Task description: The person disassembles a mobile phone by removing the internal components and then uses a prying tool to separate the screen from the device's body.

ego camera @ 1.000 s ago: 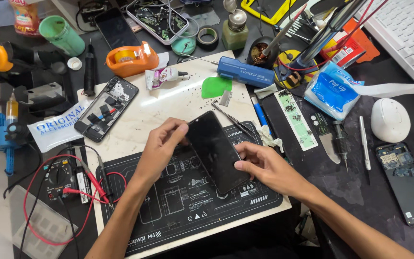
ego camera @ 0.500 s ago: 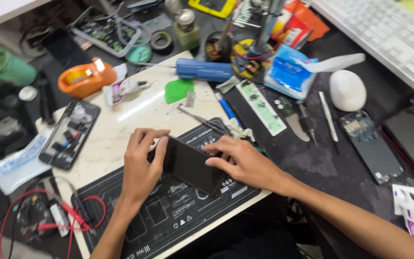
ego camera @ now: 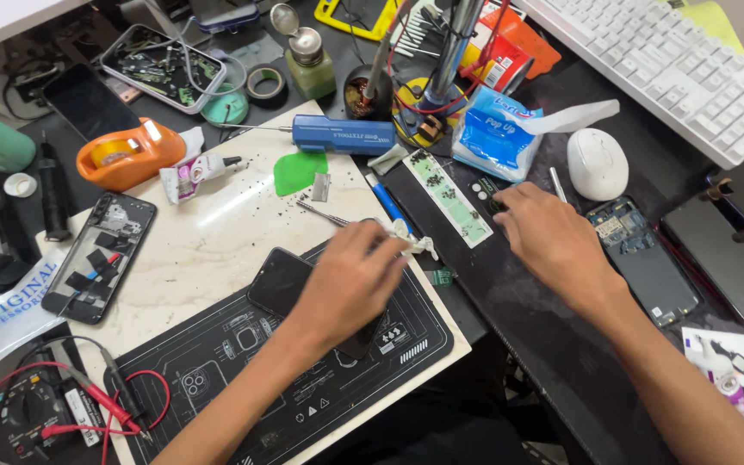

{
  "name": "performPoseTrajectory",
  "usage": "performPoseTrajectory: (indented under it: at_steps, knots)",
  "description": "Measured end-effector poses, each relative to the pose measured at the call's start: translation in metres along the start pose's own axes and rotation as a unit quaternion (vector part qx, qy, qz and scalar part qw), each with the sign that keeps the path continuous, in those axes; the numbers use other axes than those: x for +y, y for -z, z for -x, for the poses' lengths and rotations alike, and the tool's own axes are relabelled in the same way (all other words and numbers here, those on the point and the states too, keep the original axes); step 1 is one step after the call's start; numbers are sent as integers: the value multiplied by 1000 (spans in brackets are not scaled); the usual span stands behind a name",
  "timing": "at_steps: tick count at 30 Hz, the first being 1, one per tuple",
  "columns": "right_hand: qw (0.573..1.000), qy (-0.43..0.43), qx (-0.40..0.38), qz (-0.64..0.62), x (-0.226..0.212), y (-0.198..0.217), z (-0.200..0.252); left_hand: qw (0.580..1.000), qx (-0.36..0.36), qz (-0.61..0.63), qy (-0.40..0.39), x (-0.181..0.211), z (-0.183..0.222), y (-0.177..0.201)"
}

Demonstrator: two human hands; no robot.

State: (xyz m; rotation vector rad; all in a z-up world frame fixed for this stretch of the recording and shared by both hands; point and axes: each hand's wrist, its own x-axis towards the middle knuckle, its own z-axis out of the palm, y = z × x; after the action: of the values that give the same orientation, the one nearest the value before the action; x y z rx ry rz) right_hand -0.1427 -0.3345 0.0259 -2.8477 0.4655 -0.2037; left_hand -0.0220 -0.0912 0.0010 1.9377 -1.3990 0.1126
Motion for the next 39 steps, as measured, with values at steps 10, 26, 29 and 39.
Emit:
performPoseTrajectory:
  at_steps: [10, 26, 29, 39]
  knots:
    - [989, -37, -22, 139, -4, -14, 6, 996, -26, 5, -82, 22, -21, -46]
    - [979, -76, -36, 185, -9, -15, 4, 998, 12, 9, -61, 23, -23, -44]
    - [984, -51, 17, 169, -15, -5, 7, 999, 0, 5, -40, 17, -14, -33]
    - [995, 1, 66, -75, -56, 21, 16, 991, 75, -76, 81, -36, 59, 59]
